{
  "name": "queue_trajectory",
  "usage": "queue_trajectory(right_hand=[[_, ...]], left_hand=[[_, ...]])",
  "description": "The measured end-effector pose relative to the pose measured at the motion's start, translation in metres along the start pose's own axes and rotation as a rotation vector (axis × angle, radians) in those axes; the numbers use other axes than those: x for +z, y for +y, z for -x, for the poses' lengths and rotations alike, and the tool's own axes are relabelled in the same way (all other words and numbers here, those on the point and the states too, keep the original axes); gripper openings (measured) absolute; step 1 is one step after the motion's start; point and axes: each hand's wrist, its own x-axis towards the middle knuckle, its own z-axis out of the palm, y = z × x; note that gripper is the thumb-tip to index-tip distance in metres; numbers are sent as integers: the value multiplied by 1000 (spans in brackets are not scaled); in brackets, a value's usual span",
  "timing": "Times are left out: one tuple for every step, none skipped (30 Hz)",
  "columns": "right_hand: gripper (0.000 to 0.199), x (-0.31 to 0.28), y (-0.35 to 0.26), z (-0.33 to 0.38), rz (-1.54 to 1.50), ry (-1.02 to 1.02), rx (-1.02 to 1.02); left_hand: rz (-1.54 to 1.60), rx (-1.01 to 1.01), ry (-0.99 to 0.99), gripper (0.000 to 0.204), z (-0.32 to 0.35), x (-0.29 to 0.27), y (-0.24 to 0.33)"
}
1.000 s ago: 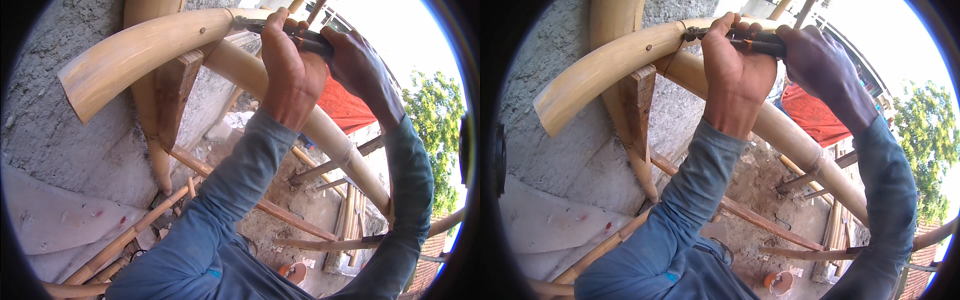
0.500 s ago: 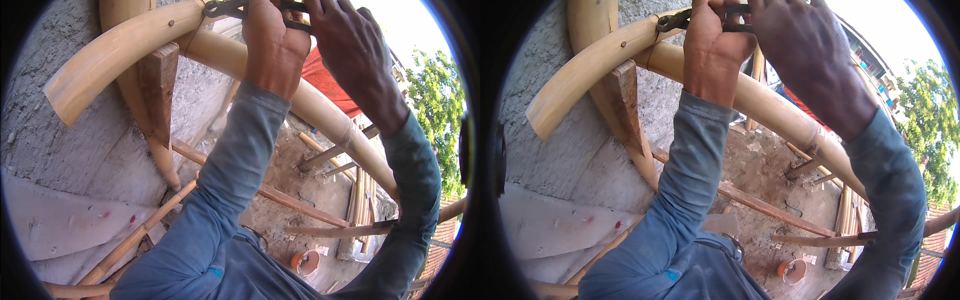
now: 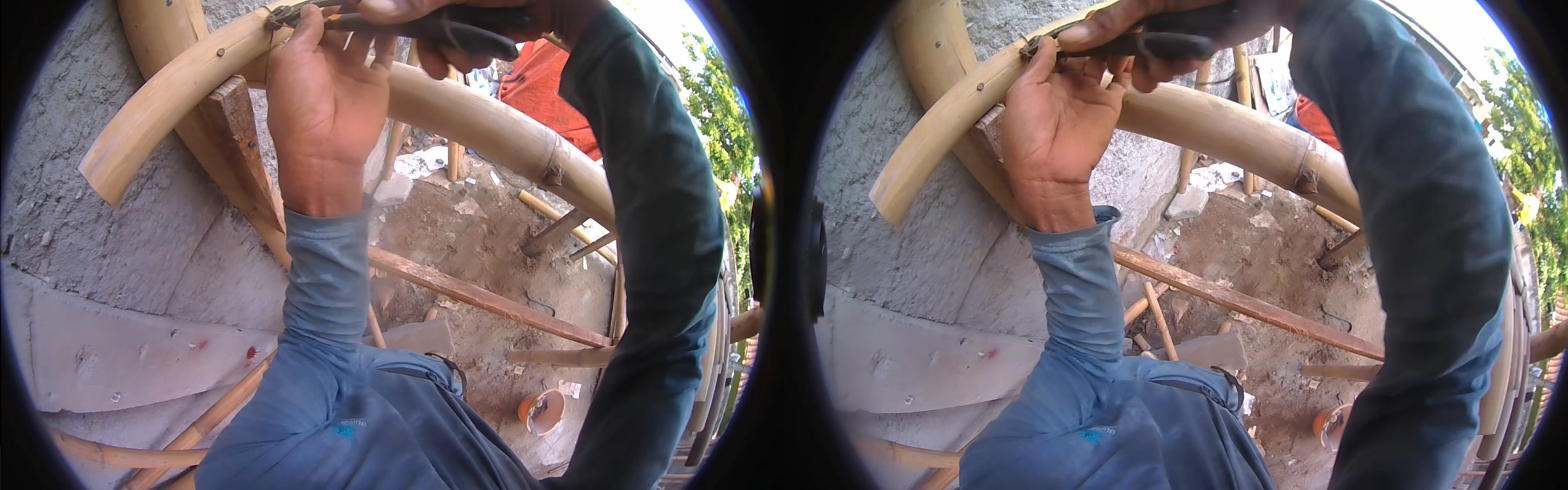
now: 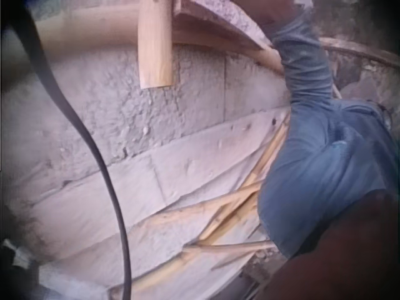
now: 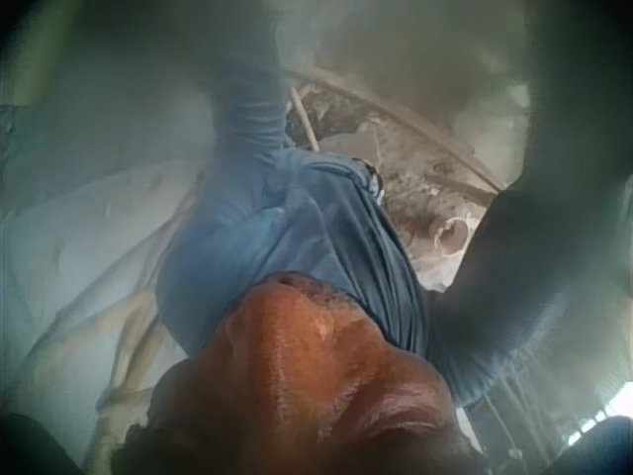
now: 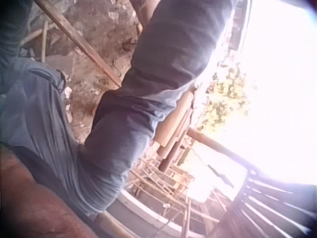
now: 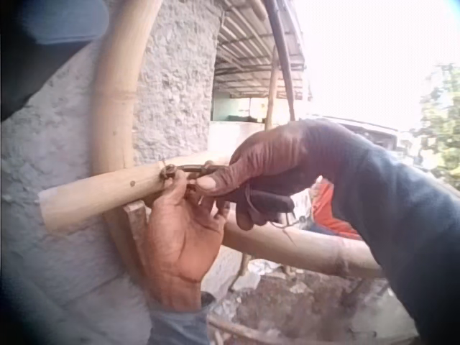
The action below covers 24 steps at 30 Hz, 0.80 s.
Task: The person secures bamboo poles using pliers and wire, then retrieves a wooden block and a hammer from a bucket. They repeatedly strike the wooden block with the hammer on the ground, then place the block against a bamboo structure and continue hammering it into position.
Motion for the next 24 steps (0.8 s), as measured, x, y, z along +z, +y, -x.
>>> queue_trajectory(right_hand=[[59,-5,16,-12,-94,-71,-52],[57,19,30,-68,-256,-171,-237],[43,62,29,-66,-375,-6,-349],[29,99,35,-48,-457,206,-445],[32,120,42,-27,-480,314,-479],[34,127,52,-13,-444,343,-400],[34,143,59,2,-345,370,-404],[32,167,71,6,-378,412,-476],[33,184,97,-3,-329,405,-630],[37,194,116,5,-271,326,-567],[39,211,147,7,-293,329,-572],[41,227,175,10,-315,326,-599],[42,235,199,16,-354,280,-548],[43,243,225,25,-392,235,-493],[42,250,259,30,-423,207,-438],[42,259,293,31,-456,172,-387],[42,268,322,36,-517,164,-309],[41,278,348,37,-572,142,-239],[39,289,370,38,-593,156,-173],[37,301,392,37,-612,173,-109],[34,316,418,35,-601,180,-50],[32,330,444,30,-589,183,1],[29,343,457,25,-577,177,45],[29,347,474,37,-592,221,116]], left_hand=[[25,-56,-120,44,-1,-6,-5],[-562,250,417,48,23,26,2],[-610,239,419,51,37,31,11],[-611,199,394,54,41,31,12],[-620,160,373,57,44,33,10],[-735,125,365,64,48,39,-4],[-900,119,390,71,65,43,3],[-678,-97,24,78,89,31,30],[-969,-165,175,81,104,29,45],[-1270,-287,181,81,118,41,59],[-1563,-423,146,82,129,52,71],[-1860,-623,-65,79,130,84,82],[-1944,-684,-110,76,134,100,90],[-2022,-750,-159,73,137,114,94],[-2091,-816,-220,70,135,126,93],[-2141,-679,-196,66,129,138,88],[-2175,-544,-177,62,119,147,81],[-2219,-405,-147,57,111,157,75],[-2335,-276,-79,55,96,163,71],[-2446,-136,-15,53,77,163,69],[-2489,-85,65,49,57,160,68],[-2539,-29,147,46,34,158,70],[-2683,32,142,41,15,154,78],[-2742,97,114,37,-5,108,81]])
